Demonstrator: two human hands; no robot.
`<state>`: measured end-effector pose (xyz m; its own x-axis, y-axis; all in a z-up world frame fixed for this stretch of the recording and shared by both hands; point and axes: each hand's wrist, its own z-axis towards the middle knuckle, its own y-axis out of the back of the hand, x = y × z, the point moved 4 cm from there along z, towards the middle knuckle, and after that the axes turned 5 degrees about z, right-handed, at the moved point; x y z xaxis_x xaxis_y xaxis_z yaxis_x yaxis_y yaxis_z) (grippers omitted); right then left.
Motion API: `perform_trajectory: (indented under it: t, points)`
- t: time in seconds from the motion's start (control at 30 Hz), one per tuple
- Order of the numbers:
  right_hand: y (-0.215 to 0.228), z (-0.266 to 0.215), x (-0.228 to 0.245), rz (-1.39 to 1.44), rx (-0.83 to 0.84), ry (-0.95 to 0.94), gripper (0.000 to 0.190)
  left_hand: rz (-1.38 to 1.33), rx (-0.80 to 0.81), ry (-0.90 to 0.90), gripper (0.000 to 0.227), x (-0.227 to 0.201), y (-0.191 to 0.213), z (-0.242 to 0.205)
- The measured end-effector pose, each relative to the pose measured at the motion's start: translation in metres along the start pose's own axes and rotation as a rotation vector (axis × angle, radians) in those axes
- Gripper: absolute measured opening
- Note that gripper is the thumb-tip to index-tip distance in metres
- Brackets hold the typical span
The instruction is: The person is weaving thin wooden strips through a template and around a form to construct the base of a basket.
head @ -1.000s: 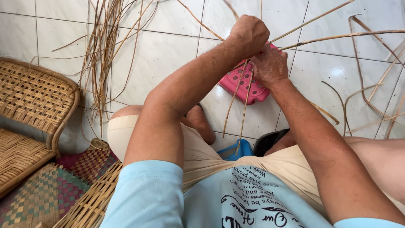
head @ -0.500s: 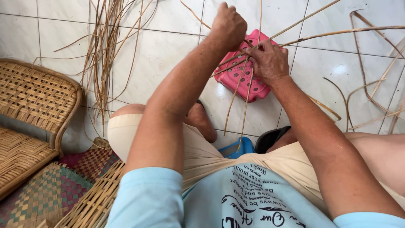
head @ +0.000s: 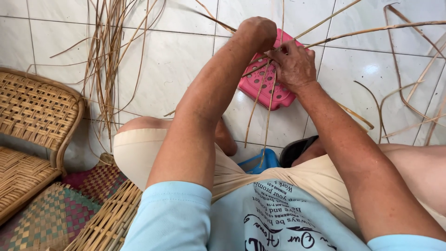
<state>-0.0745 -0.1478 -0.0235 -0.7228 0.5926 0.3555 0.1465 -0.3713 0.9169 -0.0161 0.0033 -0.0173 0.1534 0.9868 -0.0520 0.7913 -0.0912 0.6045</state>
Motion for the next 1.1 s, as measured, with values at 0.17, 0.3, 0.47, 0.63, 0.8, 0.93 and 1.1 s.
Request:
perform_trajectory:
  t: [0.17,0.3,0.47,0.63,0.8,0.93,1.1]
  points:
    - [-0.004,-0.001,-0.002,-0.05,0.01,0.001,0.022,-0.027,-0.102,-0.03,0.021,-0.011,0.008,-0.019]
    - [0.0,-0.001,0.0,-0.033,-0.021,0.018,0.027,0.339,-0.592,-0.041,0.025,-0.003,0.002,-0.01]
    - [-0.002,-0.001,-0.005,0.009,0.01,-0.005,0.013,0.234,-0.883,-0.212,0.014,-0.012,-0.03,-0.03]
    - [0.011,0.003,0.001,0.049,0.007,0.034,0.017,-0.522,-0.735,-0.061,0.016,0.009,-0.071,-0.025]
    - [0.025,0.007,0.001,0.251,0.079,-0.075,0.039,-0.585,-0.849,-0.124,0.026,0.009,-0.07,-0.036]
    - [0.029,0.011,-0.009,0.387,0.121,-0.145,0.039,-0.544,-0.826,-0.21,0.039,0.01,-0.061,-0.043]
    - [0.021,0.009,-0.012,0.343,0.115,-0.107,0.041,-0.545,-0.763,-0.267,0.053,0.009,-0.064,-0.035]
